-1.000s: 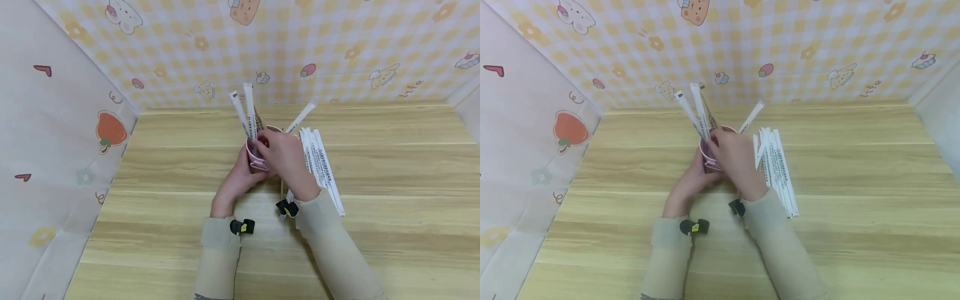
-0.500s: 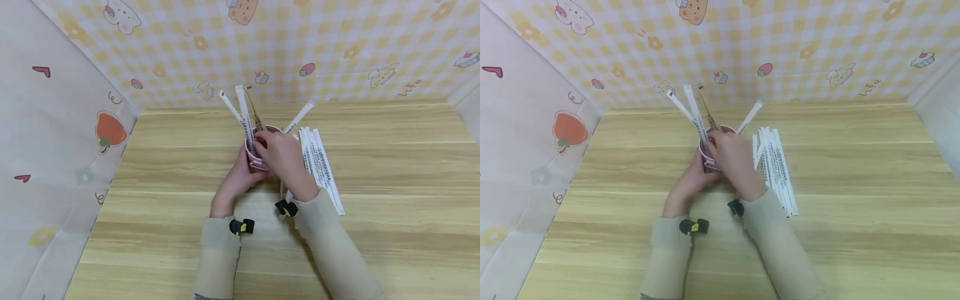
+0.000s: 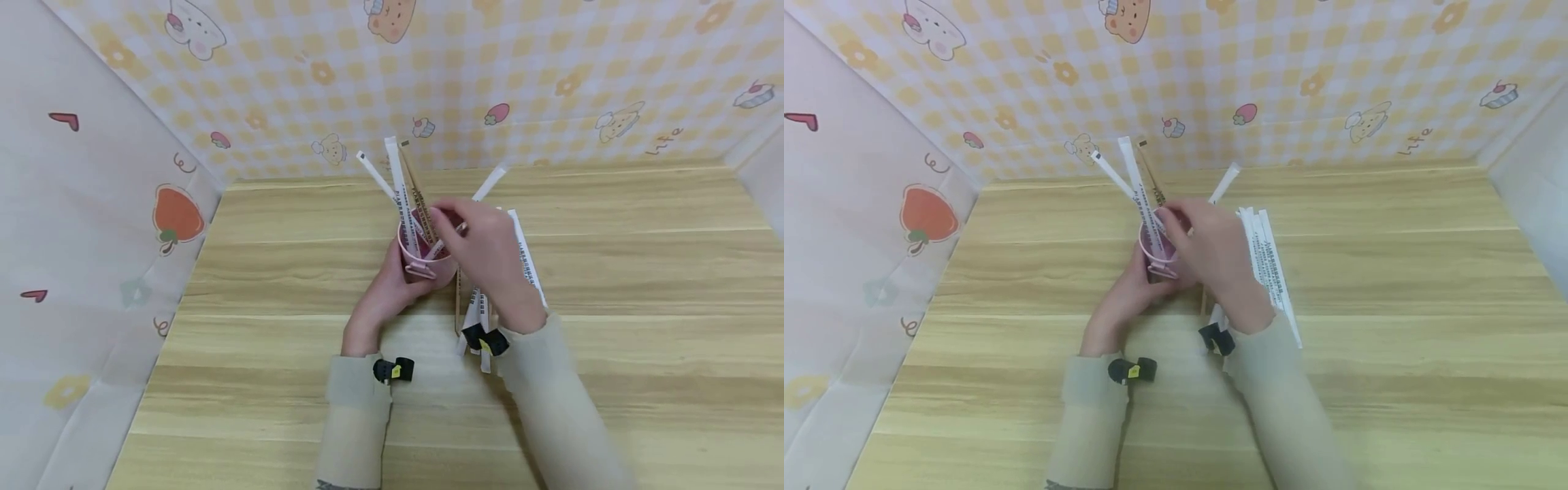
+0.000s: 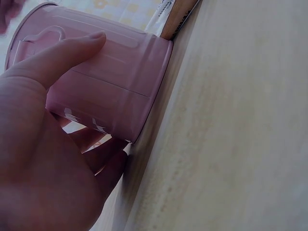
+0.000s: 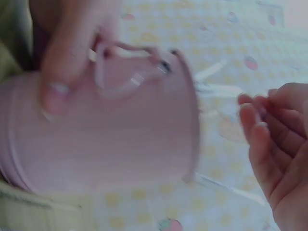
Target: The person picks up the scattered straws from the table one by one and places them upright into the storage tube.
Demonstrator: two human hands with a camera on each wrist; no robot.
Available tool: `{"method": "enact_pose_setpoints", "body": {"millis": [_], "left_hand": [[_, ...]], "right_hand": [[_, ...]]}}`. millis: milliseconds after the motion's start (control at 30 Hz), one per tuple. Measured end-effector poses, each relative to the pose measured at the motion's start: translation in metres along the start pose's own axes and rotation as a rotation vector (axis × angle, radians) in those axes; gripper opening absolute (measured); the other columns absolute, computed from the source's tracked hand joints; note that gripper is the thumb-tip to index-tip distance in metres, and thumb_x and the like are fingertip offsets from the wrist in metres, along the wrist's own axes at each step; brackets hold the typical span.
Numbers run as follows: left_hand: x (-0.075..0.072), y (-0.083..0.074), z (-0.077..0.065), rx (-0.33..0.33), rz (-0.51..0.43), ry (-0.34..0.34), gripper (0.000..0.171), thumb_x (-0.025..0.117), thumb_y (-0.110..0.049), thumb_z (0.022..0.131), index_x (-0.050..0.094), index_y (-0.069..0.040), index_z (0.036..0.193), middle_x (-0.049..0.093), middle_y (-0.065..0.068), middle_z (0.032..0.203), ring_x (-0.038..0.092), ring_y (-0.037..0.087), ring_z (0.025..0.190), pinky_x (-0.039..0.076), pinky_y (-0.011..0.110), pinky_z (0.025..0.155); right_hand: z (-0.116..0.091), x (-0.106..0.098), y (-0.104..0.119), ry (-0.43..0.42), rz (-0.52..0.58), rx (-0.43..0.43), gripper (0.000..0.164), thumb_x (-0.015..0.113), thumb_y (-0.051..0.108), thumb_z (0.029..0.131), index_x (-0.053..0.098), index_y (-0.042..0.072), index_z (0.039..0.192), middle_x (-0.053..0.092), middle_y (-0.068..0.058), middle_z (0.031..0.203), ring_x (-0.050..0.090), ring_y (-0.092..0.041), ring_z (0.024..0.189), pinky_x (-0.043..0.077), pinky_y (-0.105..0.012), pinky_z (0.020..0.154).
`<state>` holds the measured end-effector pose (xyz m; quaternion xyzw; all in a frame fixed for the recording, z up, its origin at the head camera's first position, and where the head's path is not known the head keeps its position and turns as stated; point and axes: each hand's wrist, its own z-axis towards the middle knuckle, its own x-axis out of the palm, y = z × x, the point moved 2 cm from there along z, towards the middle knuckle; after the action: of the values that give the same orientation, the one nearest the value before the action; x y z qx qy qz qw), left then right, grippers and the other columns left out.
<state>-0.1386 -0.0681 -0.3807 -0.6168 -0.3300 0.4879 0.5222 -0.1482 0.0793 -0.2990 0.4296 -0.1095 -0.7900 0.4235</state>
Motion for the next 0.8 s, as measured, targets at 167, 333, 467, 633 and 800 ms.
{"method": "enact_pose_setpoints", "body": {"millis": [167, 333, 467, 633, 800], "left_hand": [[0.001, 0.000, 0.000, 0.019, -0.009, -0.005, 0.102, 0.074, -0.001, 0.067, 0.009, -0.020, 0.143, 0.027, 0.004, 0.142, 0.030, 0.022, 0.127, 0.024, 0.033, 0.103], [0.001, 0.001, 0.000, 0.016, 0.002, -0.007, 0.102, 0.074, -0.001, 0.066, 0.010, -0.020, 0.143, 0.026, 0.004, 0.141, 0.029, 0.021, 0.127, 0.024, 0.033, 0.103], [0.002, 0.002, 0.000, -0.003, 0.028, -0.015, 0.103, 0.075, -0.005, 0.067, 0.008, -0.020, 0.143, 0.025, 0.003, 0.142, 0.028, 0.015, 0.127, 0.024, 0.032, 0.103], [0.002, 0.002, 0.000, -0.014, 0.042, -0.017, 0.102, 0.076, -0.007, 0.068, 0.009, -0.020, 0.143, 0.024, 0.003, 0.143, 0.028, 0.015, 0.127, 0.024, 0.032, 0.103], [0.002, 0.002, -0.001, -0.029, 0.042, -0.019, 0.102, 0.075, -0.007, 0.068, 0.008, -0.021, 0.143, 0.024, 0.003, 0.143, 0.027, 0.017, 0.127, 0.024, 0.034, 0.103]], "right_hand": [[-0.004, -0.029, -0.010, -0.107, 0.018, 0.027, 0.020, 0.059, 0.022, 0.086, 0.067, 0.003, 0.086, 0.063, -0.003, 0.067, 0.052, -0.009, 0.054, 0.042, -0.017, 0.049], [-0.011, -0.046, -0.033, -0.153, -0.031, 0.148, 0.026, 0.055, 0.026, 0.088, 0.065, 0.002, 0.091, 0.059, -0.002, 0.064, 0.046, -0.006, 0.053, 0.036, -0.015, 0.047], [-0.018, -0.055, -0.053, -0.127, -0.087, 0.297, 0.030, 0.052, 0.031, 0.089, 0.063, 0.006, 0.100, 0.060, -0.002, 0.070, 0.047, -0.009, 0.051, 0.035, -0.016, 0.043], [-0.027, -0.062, -0.073, 0.064, -0.162, 0.487, 0.036, 0.048, 0.036, 0.089, 0.061, 0.008, 0.107, 0.062, -0.005, 0.083, 0.056, -0.015, 0.057, 0.041, -0.023, 0.044], [-0.035, -0.063, -0.090, 0.250, -0.182, 0.576, 0.038, 0.048, 0.037, 0.089, 0.059, 0.007, 0.110, 0.061, -0.010, 0.087, 0.058, -0.020, 0.059, 0.044, -0.029, 0.045]]}}
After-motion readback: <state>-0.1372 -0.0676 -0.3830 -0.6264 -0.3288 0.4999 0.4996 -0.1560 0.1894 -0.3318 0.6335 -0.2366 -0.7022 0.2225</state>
